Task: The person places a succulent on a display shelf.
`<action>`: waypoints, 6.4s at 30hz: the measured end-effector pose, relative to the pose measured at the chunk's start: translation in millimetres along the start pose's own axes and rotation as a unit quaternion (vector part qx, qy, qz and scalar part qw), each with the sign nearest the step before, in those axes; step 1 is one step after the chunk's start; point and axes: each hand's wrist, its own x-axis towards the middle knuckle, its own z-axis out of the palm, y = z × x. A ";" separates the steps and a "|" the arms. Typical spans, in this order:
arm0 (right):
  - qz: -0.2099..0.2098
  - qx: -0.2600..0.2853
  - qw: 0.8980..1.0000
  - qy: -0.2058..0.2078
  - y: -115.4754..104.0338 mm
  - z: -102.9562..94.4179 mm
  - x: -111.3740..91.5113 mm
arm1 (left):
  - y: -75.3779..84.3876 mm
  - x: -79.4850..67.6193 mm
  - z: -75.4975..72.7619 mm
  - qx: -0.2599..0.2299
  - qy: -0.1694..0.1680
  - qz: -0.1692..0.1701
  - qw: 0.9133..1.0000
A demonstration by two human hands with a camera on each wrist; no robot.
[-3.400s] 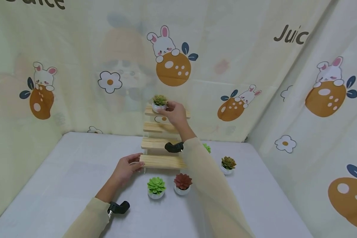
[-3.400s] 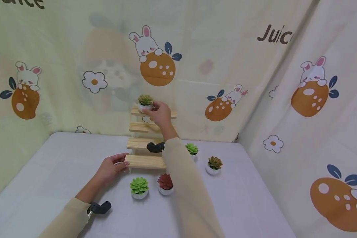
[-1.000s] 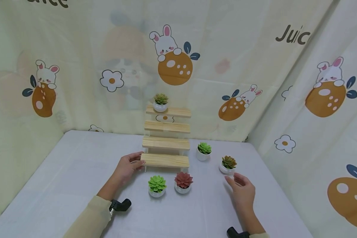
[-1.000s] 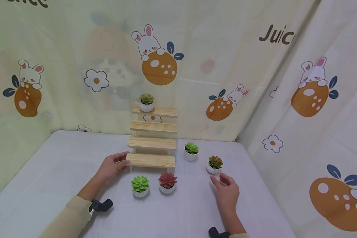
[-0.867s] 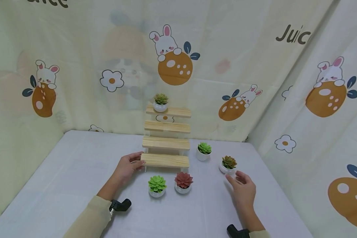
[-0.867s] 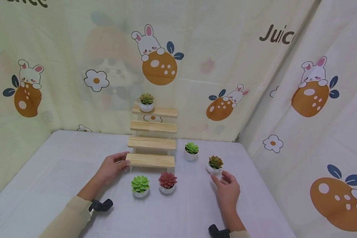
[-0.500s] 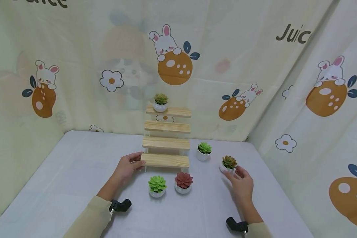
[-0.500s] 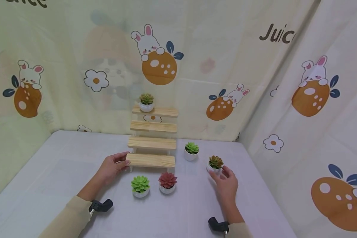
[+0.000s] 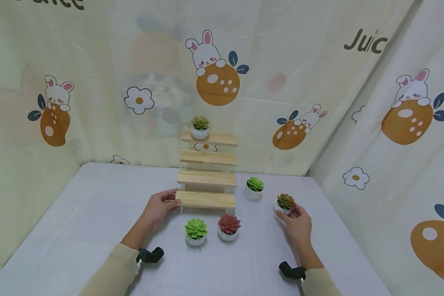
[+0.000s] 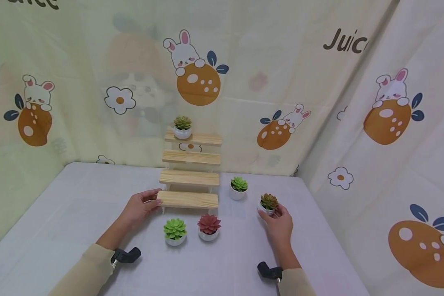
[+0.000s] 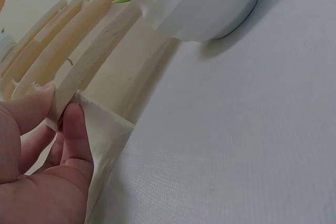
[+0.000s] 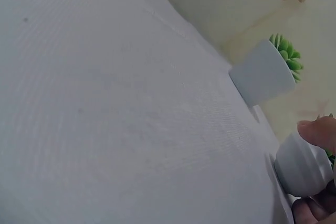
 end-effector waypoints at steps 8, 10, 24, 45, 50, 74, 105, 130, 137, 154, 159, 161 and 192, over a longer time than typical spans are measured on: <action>-0.007 -0.025 1.000 0.012 0.6 3.2 7.3 | 3.6 0.5 -1.0 0.006 -0.001 0.000 1.000; -0.006 -0.027 0.999 0.015 0.4 3.3 8.0 | 4.3 -0.2 -0.9 0.009 -0.001 0.000 1.000; -0.009 -0.052 0.998 0.042 5.4 2.5 8.0 | -1.0 1.3 0.0 -0.003 -0.005 0.000 1.000; -0.054 0.015 0.998 -0.023 -14.7 14.5 -6.7 | 1.0 -0.1 -1.7 0.000 -0.010 0.003 1.000; -0.067 0.040 0.997 -0.027 -32.8 20.2 -10.5 | 1.6 -0.5 -1.6 0.003 -0.009 -0.003 1.000; -0.186 0.076 0.978 -0.061 -105.0 58.1 -6.0 | 2.6 -2.1 -1.9 0.000 -0.007 -0.007 1.000; -0.241 0.076 0.958 -0.133 -194.8 94.7 23.1 | -1.8 -0.1 -1.2 -0.007 -0.009 0.008 1.000; -0.233 0.052 0.967 -0.086 -238.6 131.9 45.0 | 1.4 -2.0 -4.0 0.006 -0.010 0.004 1.000; -0.227 0.044 0.970 -0.078 -244.3 137.4 50.7 | -0.4 -0.5 -3.2 0.002 -0.014 0.006 1.000; -0.225 0.043 0.971 -0.061 -245.9 145.8 65.5 | -0.2 0.3 -3.6 -0.006 -0.015 0.006 1.000; -0.228 0.033 0.971 -0.064 -246.4 145.9 65.9 | 0.4 -0.9 -3.5 -0.004 -0.014 0.000 1.000; -0.229 0.030 0.971 -0.064 -246.3 146.0 65.8 | 0.8 -1.3 -3.5 0.000 -0.014 -0.001 1.000; -0.242 0.073 0.963 -0.097 -220.3 116.3 47.6 | 1.5 -0.9 -1.1 0.007 -0.003 -0.007 1.000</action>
